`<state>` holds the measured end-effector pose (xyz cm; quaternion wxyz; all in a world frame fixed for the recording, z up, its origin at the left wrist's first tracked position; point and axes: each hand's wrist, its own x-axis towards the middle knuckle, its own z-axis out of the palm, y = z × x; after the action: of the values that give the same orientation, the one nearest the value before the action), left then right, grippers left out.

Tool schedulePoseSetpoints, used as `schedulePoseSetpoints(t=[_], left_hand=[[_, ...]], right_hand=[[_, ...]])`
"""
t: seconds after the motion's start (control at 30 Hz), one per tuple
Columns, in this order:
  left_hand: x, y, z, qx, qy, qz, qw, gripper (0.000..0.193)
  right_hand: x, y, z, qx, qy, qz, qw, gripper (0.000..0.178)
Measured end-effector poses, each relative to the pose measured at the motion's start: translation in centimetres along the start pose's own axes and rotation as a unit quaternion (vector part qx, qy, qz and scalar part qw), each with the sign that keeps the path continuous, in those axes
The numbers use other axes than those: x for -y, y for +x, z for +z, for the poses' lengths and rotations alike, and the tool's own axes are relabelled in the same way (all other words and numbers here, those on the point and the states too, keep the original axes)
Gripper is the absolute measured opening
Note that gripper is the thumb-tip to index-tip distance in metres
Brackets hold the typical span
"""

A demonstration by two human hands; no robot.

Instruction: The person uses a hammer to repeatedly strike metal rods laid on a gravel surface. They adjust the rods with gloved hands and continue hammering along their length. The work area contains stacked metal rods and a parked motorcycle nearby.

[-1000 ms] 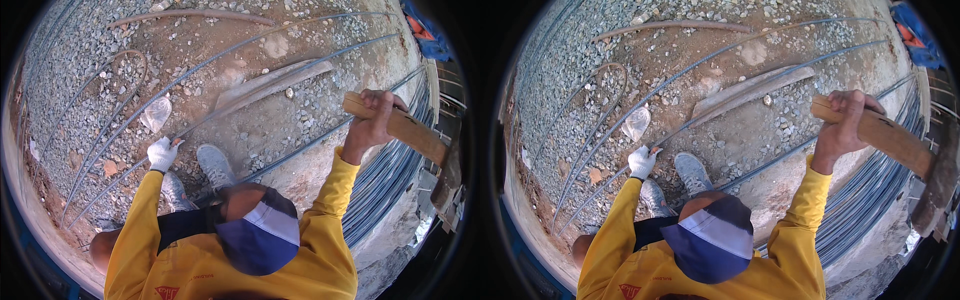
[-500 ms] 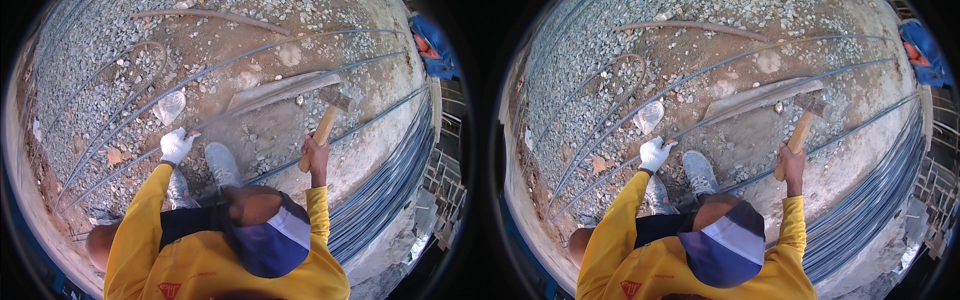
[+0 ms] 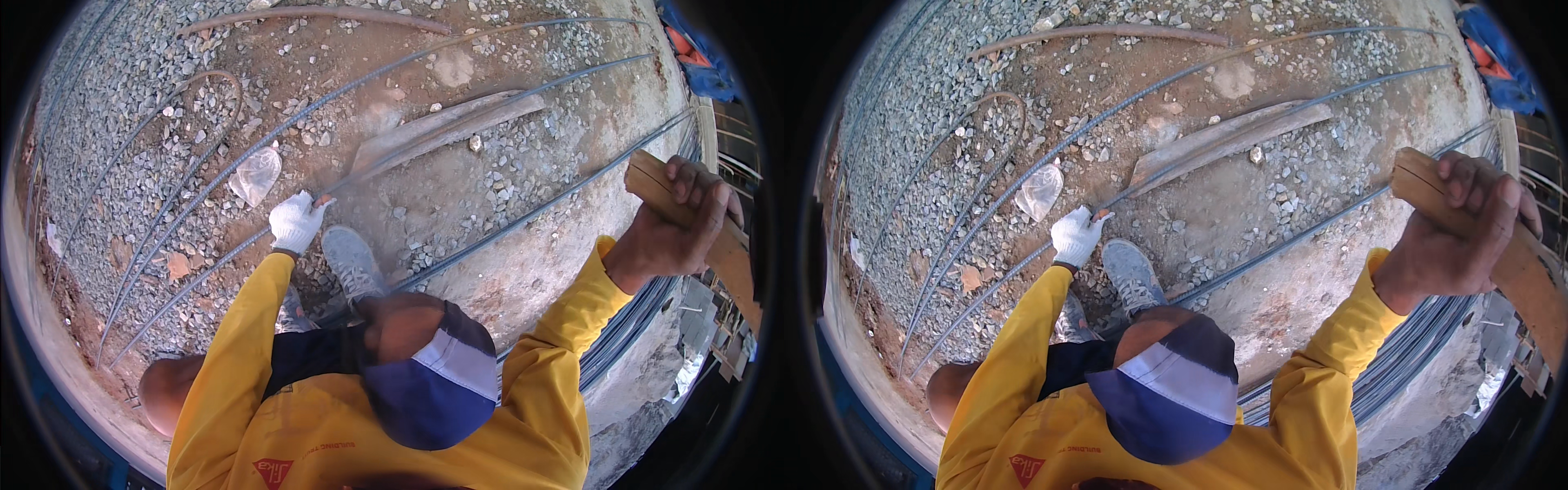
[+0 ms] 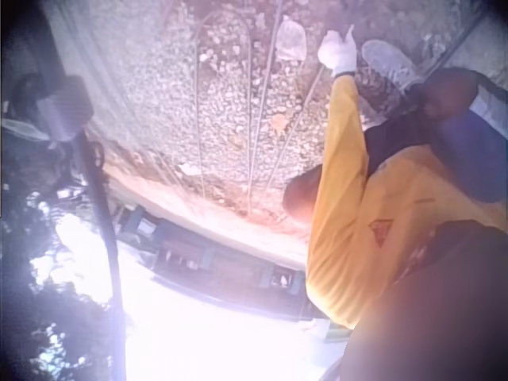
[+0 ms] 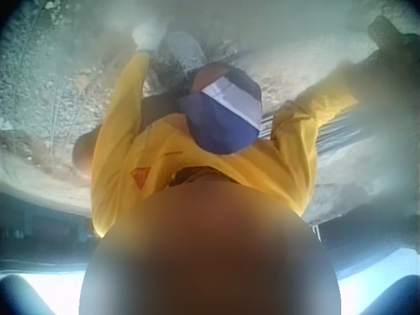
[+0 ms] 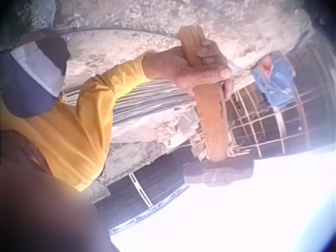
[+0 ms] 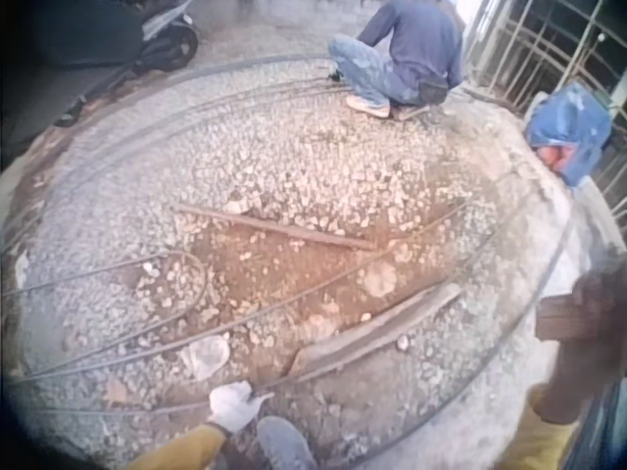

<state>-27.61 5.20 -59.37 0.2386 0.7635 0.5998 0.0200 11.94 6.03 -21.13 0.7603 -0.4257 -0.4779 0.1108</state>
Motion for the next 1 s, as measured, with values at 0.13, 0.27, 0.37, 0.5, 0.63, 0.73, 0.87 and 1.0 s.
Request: schedulePoseSetpoints(t=[0.13,0.27,0.37,0.5,0.63,0.73,0.87,1.0], left_hand=[[0.1,0.1,0.1,0.055,0.024,-0.038,0.997,0.059],[0.0,-0.5,0.4,0.018,0.043,0.021,0.999,0.059],[0.6,-0.6,0.5,0.03,-0.02,0.02,0.999,0.057],[1.5,0.1,0.3,0.032,-0.002,0.021,0.999,0.059],[1.6,0.5,0.1,0.071,-0.014,0.018,0.997,0.061],[1.1,0.4,-0.2,0.063,-0.005,0.01,0.998,0.059],[0.8,0.4,-0.5,0.071,0.003,0.007,0.997,0.058],[1.5,0.8,-0.5,0.035,0.011,0.05,0.998,0.057]], right_hand=[[-11.5,-16.9,0.6,-0.032,-0.301,0.399,0.866,0.012],[-17.5,-23.3,-7.2,0.104,-0.266,0.583,0.76,0.013],[-13.4,-19.9,-10.4,0.107,-0.161,0.527,0.828,0.011],[-5.0,-10.9,-7.7,0.09,-0.209,0.363,0.904,0.021],[0.8,-1.9,-5.0,0.053,-0.159,0.153,0.974,0.023],[-0.9,-0.7,-3.3,0.007,-0.05,0.06,0.997,0.017],[-10.6,-13.2,-1.5,-0.141,-0.195,0.247,0.939,0.017],[-15.9,-22.8,-7.7,0.042,-0.271,0.592,0.758,0.014]])
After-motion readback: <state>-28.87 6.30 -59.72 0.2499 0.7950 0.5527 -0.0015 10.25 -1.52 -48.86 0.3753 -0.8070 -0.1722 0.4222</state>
